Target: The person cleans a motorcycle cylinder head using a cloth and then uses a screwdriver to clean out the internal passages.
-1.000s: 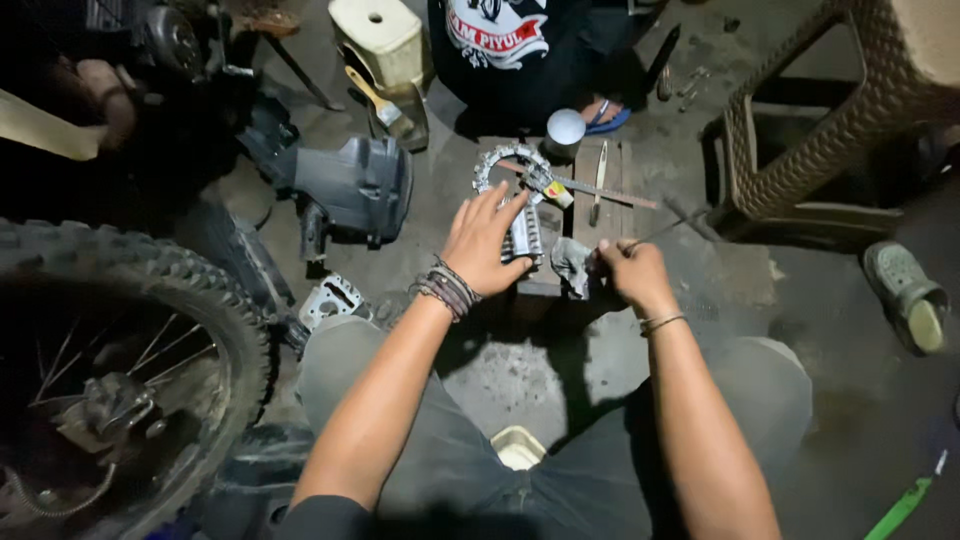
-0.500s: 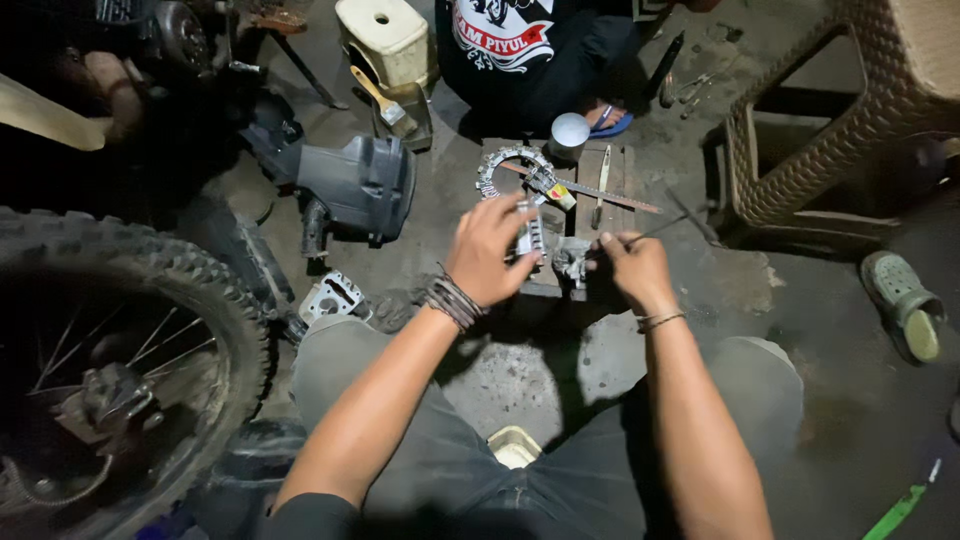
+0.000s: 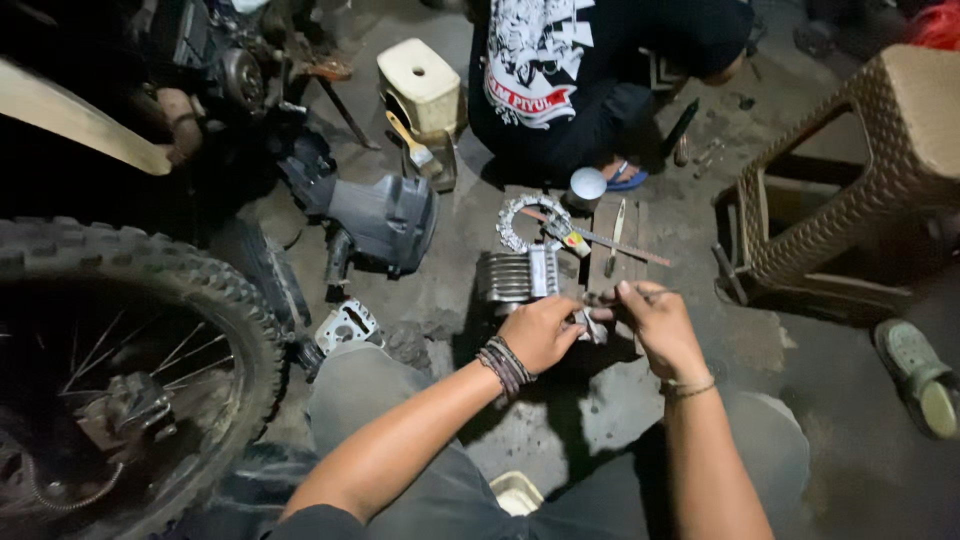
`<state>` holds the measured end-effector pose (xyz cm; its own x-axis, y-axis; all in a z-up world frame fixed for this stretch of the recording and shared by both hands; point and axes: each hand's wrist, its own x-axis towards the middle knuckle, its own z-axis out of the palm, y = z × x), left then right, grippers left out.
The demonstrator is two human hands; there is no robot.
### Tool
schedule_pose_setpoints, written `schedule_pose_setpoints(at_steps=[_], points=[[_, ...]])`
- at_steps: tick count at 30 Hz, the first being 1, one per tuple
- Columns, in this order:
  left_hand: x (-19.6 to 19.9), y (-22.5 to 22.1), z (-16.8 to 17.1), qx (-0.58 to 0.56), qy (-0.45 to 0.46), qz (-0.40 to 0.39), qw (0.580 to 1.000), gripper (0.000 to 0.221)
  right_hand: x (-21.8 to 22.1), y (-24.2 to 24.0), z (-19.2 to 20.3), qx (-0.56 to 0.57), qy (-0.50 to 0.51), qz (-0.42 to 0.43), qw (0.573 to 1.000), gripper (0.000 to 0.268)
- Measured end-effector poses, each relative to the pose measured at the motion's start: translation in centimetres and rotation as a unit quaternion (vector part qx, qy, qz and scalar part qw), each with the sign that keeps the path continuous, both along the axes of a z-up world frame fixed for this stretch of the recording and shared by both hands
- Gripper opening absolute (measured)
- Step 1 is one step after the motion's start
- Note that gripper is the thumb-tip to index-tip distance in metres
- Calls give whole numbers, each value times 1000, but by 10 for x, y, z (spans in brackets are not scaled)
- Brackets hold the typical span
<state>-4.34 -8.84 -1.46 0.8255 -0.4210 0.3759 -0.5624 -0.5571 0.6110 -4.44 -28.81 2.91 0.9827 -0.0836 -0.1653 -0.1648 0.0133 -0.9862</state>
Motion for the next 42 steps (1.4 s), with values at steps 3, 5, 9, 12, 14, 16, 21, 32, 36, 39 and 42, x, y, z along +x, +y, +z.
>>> schedule_pose_setpoints(at_steps=[3, 5, 9, 12, 14, 16, 21, 32, 36, 39, 42], points=[[16, -1, -18, -22, -7, 30, 999, 13, -3, 8, 6, 48, -2, 4, 999, 26], [15, -1, -21, -33, 5, 37, 999, 13, -3, 8, 3, 72, 4, 2, 997, 25], [7, 2, 8, -93, 25, 52, 994, 7, -4, 3, 12, 103, -4, 25, 994, 32], [8, 5, 14, -130, 3, 89, 988, 8, -5, -5, 8, 141, -24, 28, 989, 34], [11, 9, 18, -170, 7, 105, 980, 10, -7, -9, 13, 151, -39, 24, 988, 36], [12, 11, 23, -210, 11, 122, 970, 11, -10, -6, 21, 161, -56, 20, 985, 37], [7, 8, 28, -244, 3, 96, 965, 13, -6, 19, 8, 167, -44, 30, 985, 37], [13, 19, 25, -241, 6, 72, 968, 12, 3, 5, -4, 126, -95, 17, 987, 38], [10, 24, 45, -240, -8, 57, 969, 8, 3, 3, -4, 127, -118, 13, 985, 37], [10, 24, 38, -243, -3, 46, 969, 7, 5, 4, -10, 137, -141, -5, 980, 34], [8, 20, 37, -233, 6, 36, 972, 9, 4, 7, -6, 113, -171, -25, 978, 34]])
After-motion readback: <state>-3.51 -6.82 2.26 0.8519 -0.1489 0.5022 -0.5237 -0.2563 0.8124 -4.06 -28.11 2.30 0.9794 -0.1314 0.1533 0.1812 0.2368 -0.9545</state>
